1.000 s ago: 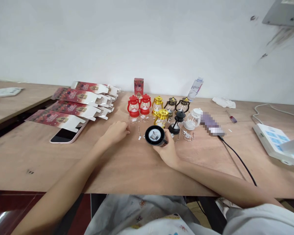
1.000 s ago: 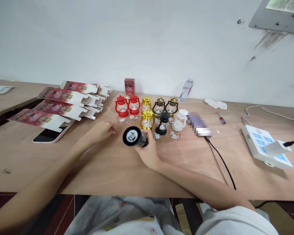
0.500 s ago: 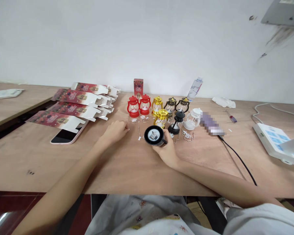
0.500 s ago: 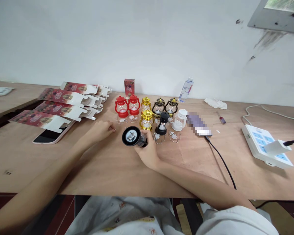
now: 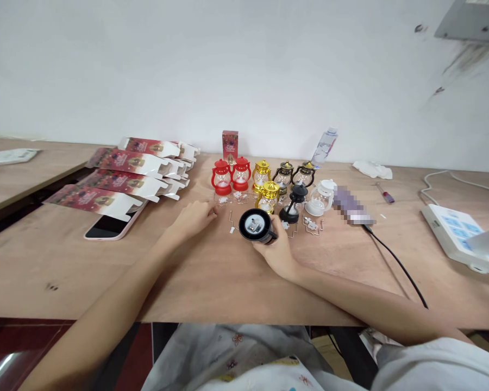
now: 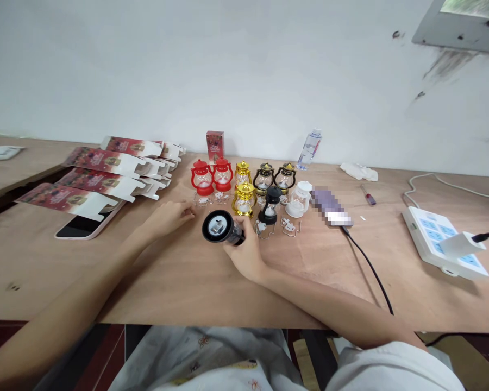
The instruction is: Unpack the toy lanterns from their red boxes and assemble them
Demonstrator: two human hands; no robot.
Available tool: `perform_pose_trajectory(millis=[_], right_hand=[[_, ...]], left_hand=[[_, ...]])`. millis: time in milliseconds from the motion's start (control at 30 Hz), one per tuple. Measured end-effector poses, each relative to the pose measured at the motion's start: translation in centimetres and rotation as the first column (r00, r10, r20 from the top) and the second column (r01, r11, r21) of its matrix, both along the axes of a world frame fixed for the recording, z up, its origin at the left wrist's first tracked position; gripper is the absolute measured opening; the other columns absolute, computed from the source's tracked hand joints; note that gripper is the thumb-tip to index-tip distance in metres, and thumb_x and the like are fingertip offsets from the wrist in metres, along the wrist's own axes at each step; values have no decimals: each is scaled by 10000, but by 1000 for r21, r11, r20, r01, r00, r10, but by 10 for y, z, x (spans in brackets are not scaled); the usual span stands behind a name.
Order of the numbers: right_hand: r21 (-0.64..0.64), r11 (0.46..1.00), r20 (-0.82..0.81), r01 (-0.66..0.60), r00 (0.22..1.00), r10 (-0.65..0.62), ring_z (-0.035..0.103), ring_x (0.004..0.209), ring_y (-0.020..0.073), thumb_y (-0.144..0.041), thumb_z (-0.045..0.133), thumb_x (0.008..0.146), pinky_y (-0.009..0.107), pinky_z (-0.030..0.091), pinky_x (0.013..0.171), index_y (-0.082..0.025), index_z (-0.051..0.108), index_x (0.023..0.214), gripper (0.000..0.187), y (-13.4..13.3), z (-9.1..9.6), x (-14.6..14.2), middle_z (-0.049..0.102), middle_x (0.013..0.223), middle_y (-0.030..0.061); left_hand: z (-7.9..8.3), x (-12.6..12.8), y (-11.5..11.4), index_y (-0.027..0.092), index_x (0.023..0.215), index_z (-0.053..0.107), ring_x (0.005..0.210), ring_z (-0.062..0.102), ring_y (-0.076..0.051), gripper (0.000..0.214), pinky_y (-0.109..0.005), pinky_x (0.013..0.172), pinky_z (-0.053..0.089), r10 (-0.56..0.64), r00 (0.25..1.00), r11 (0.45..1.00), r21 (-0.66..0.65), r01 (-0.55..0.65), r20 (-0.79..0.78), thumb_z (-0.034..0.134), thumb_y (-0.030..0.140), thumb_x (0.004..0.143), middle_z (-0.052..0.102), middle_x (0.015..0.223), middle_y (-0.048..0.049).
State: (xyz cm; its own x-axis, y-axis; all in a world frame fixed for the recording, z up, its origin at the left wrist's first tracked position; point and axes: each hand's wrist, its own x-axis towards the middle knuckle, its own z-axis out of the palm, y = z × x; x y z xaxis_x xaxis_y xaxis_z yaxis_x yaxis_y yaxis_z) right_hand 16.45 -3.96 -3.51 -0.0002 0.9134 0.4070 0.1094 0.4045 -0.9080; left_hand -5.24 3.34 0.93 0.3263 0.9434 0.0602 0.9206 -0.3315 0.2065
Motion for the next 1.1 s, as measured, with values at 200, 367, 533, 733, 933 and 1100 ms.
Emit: perform_pose_trajectory(millis=[200,367,533,733,933,1100], right_hand=[[6,1000,15,11,1000,-11,563,797,165,-140,592,618,300,472,743,-234,471,933,350,-1,2,0,572,823,-17],[11,1000,5,-8,1000,7,560,794,164,-139,594,623,296,468,739,-234,471,929,343,-1,2,0,567,816,-20],[5,1000,1,-15,1000,15,549,790,158,-121,581,615,290,457,737,-236,465,933,358,-1,2,0,559,822,-22],[-7,1000,-8,-25,1000,25,555,812,168,-118,580,609,303,455,765,-239,463,933,365,-1,2,0,559,823,-22],[-7,1000,-3,-30,1000,30,558,822,167,-139,591,622,300,455,776,-227,460,941,356,-1,2,0,563,825,-18],[-14,999,2,-32,999,32,557,830,167,-136,590,621,302,451,789,-228,459,953,368,-1,3,1,562,826,-19]], left_hand=[[-3,-3,6,170,827,615,832,621,-232,153,-307,710,436,-27,995,999,-26,25,-92,483,248,817,683,908,-88],[-3,-3,7,169,801,604,813,627,-228,124,-302,694,430,-29,997,999,-39,26,-75,511,250,814,689,875,-84],[0,-1,5,161,837,594,825,623,-224,109,-303,706,432,-50,997,998,-28,49,-57,504,211,801,687,889,-86],[4,1,1,162,822,597,764,621,-204,174,-285,673,426,-61,997,998,-18,60,-53,425,155,791,686,830,-76],[5,0,1,150,817,607,818,623,-239,249,-319,720,432,-41,998,999,11,42,-47,366,116,766,686,871,-108],[3,-1,2,159,800,602,793,620,-232,225,-317,706,438,-51,998,999,14,51,-29,391,117,737,687,853,-99]])
